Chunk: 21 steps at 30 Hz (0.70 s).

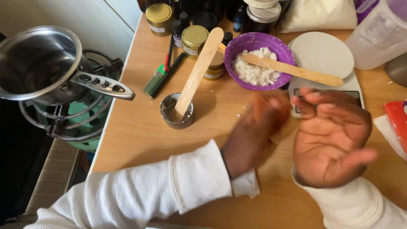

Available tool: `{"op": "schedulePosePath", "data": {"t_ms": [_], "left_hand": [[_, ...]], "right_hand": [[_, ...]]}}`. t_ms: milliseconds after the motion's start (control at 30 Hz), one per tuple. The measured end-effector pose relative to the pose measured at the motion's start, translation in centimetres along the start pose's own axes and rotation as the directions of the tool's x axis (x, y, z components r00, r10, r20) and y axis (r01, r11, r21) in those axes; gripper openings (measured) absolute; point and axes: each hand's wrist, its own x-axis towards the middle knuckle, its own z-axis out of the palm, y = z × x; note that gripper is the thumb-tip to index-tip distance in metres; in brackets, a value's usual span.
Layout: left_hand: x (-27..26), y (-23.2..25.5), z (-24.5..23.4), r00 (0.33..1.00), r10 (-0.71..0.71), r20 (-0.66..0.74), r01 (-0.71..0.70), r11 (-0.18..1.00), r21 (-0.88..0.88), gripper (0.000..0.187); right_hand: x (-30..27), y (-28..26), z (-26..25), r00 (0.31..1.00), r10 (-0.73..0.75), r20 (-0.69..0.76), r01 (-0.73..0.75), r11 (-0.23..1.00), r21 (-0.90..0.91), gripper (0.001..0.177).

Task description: Mixing wax flakes and fragrance or colorant in a small container using a wooden stick.

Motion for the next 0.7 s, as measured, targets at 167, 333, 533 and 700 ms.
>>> {"op": "schedulePosePath", "data": {"t_ms": [167,333,533,700], "left_hand": [[-4.5,-3.7,2.7,0.964,-0.105,0.242,0.206,0.874,-0.441,0.057],[-5.0,0.0,1.8,0.944,-0.060,0.323,0.149,0.955,-0.258,0.048],[-4.6,0.1,0.0,0.969,-0.119,0.218,0.073,0.976,0.206,0.028],[-3.0,2.5,-0.5,0.972,-0.133,0.196,0.044,0.914,0.404,0.022]], "right_hand": [[-1.6,-1.6,1.3,0.997,0.052,-0.048,-0.044,0.988,0.145,0.081],[-0.6,2.4,-0.2,0.891,-0.438,0.119,0.450,0.887,-0.103,0.091],[0.0,1.0,-2.5,0.800,-0.189,0.570,0.555,0.594,-0.582,0.099],[2.2,-0.5,-1.7,0.658,0.027,0.753,0.590,0.604,-0.537,0.090]]}}
